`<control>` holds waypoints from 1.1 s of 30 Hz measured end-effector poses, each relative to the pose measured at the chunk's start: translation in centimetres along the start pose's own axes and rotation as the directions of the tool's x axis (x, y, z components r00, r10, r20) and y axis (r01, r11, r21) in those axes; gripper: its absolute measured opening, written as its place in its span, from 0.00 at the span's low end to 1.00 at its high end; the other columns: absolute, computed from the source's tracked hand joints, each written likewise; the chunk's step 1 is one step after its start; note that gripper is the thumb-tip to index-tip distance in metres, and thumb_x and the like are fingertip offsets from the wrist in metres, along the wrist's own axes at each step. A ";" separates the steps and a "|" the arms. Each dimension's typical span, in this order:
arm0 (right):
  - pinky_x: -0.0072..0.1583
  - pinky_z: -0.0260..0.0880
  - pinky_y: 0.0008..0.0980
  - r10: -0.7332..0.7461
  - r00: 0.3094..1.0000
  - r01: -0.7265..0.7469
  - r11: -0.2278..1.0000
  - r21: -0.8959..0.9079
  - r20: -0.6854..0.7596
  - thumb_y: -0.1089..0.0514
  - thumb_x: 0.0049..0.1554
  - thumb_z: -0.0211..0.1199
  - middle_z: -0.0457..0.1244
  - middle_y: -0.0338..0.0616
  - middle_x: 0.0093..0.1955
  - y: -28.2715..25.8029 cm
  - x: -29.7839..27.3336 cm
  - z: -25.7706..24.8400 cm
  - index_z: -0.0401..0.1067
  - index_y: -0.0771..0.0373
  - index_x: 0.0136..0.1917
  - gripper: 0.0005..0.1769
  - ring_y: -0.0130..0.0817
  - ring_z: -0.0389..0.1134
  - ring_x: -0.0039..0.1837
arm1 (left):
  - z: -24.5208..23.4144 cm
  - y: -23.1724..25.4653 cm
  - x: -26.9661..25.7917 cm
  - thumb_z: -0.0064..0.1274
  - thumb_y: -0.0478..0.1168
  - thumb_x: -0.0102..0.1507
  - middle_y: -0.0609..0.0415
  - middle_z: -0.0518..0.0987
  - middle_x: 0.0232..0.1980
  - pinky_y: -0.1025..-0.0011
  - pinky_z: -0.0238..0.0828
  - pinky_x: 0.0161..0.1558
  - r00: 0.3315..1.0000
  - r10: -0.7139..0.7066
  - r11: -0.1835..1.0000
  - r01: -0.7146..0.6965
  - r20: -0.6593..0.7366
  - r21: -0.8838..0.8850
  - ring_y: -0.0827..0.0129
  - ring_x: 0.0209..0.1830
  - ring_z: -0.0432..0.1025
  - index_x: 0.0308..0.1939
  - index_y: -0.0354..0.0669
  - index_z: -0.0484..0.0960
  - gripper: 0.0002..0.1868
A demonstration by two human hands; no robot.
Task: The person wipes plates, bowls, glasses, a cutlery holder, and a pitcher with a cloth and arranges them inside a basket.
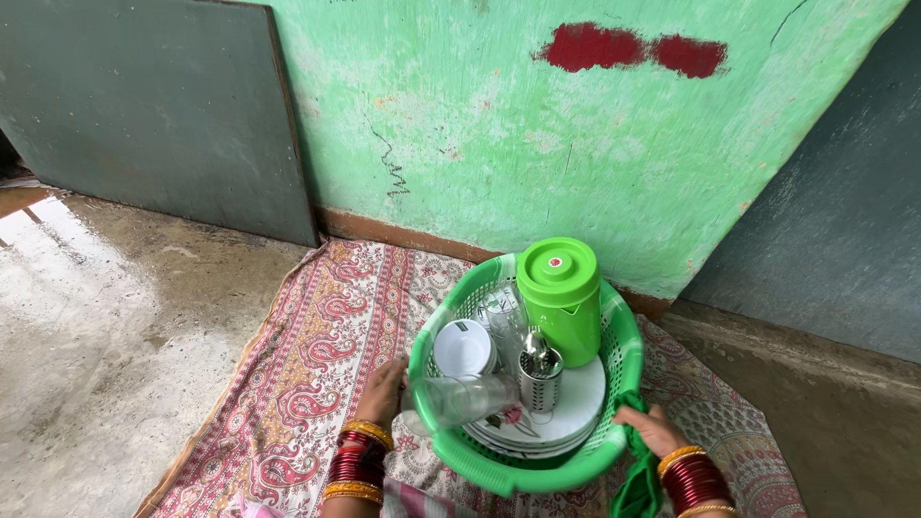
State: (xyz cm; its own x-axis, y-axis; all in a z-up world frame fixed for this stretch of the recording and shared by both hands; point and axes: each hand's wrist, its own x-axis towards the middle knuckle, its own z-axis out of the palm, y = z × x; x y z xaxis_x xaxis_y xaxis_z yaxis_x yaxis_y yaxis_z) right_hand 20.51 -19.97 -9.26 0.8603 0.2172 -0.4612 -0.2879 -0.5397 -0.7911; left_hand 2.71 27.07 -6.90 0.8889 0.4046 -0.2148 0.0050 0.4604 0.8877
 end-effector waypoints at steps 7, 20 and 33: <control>0.46 0.77 0.46 0.088 0.995 -0.091 0.995 -0.048 -0.055 0.49 0.44 0.69 0.70 0.52 0.34 -0.9 0.1 -6.0 0.77 0.64 0.41 0.17 0.44 0.70 0.36 | 3.2 4.5 -5.7 0.52 0.44 0.68 0.34 0.85 0.33 0.62 0.86 0.33 0.813 -0.519 0.789 0.336 0.265 0.514 0.56 0.28 0.84 0.48 0.32 0.76 0.15; 0.54 0.74 0.42 -0.017 0.983 -0.016 0.985 -0.173 -0.185 0.50 0.48 0.71 0.76 0.55 0.44 -0.7 -0.5 -8.7 0.83 0.70 0.48 0.21 0.44 0.76 0.44 | 7.8 8.1 -7.5 0.45 0.57 0.71 0.40 0.85 0.33 0.65 0.82 0.33 0.629 -0.714 0.474 0.108 0.309 0.874 0.60 0.27 0.81 0.38 0.28 0.83 0.30; 0.47 0.71 0.44 -0.321 0.874 0.063 0.820 -0.568 -0.366 0.47 0.55 0.70 0.71 0.46 0.45 -15.9 -16.6 1.8 0.72 0.42 0.67 0.26 0.49 0.71 0.40 | 16.9 6.6 -6.8 0.67 0.42 0.55 0.37 0.78 0.55 0.56 0.74 0.50 0.642 0.532 0.373 -0.763 0.552 0.528 0.47 0.52 0.76 0.64 0.36 0.72 0.35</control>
State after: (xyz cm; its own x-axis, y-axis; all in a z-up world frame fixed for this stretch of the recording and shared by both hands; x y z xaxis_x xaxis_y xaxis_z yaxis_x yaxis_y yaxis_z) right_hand 10.06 -13.47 10.26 0.9979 0.0652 -0.0022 0.0573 -0.8913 -0.4497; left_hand 4.45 13.96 7.28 0.8260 0.0686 0.5594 -0.4346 -0.5544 0.7097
